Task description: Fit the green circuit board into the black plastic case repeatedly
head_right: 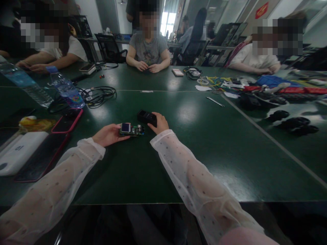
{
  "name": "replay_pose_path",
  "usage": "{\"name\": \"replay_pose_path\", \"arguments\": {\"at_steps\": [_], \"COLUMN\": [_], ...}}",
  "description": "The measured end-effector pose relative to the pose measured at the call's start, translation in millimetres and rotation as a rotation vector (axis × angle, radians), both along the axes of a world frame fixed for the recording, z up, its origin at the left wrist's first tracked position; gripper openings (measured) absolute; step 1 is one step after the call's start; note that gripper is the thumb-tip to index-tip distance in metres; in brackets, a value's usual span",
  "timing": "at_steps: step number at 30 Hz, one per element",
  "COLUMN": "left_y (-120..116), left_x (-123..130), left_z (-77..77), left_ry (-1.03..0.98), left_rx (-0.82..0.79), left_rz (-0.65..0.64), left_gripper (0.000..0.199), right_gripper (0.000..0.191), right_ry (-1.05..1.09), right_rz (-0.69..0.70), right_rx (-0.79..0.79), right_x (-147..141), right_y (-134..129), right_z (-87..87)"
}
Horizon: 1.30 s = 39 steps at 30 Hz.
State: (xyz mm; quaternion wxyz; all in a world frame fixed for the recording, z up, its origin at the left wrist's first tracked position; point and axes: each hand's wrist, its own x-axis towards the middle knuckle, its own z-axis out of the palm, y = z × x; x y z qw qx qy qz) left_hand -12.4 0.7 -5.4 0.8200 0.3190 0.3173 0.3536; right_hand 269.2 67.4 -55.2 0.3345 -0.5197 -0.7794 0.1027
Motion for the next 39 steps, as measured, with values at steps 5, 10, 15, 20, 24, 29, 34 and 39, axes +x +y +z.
{"name": "replay_pose_path", "arguments": {"at_steps": [5, 10, 15, 20, 24, 29, 34, 39], "left_y": [1.1, 0.7, -0.6, -0.4, 0.0, -1.6, -1.7, 1.9], "left_x": [0.0, -0.1, 0.1, -0.2, 0.6, 1.8, 2.1, 1.5], "left_z": [-2.0, -1.4, 1.5, 1.2, 1.0, 4.7, 6.0, 2.0], "left_ry": [-0.009, -0.008, -0.004, -0.022, -0.012, 0.005, -0.014, -0.041], "left_rx": [0.016, 0.009, -0.002, -0.009, -0.022, -0.059, -0.057, -0.061], "left_rz": [0.0, 0.001, 0.005, -0.026, -0.011, -0.02, -0.051, -0.059], "left_gripper": [0.042, 0.049, 0.053, 0.049, 0.041, 0.047, 0.056, 0.059], "right_gripper": [0.059, 0.058, 0.058, 0.057, 0.055, 0.06, 0.064, 0.06], "right_ry": [-0.018, -0.019, -0.023, 0.009, 0.13, 0.419, 0.525, 0.438], "right_rz": [-0.009, -0.015, -0.015, -0.002, 0.03, 0.067, 0.261, 0.4], "right_rx": [-0.001, -0.013, -0.018, -0.025, -0.026, -0.103, -0.17, -0.151], "right_x": [-0.4, -0.9, -1.2, -1.5, -4.1, -6.5, -16.1, -32.4], "right_y": [0.7, -0.7, -1.7, -3.1, -8.8, -15.4, -25.2, -41.7], "right_z": [-0.2, 1.4, 3.6, 4.4, 10.0, 26.6, 38.9, 42.7]}}
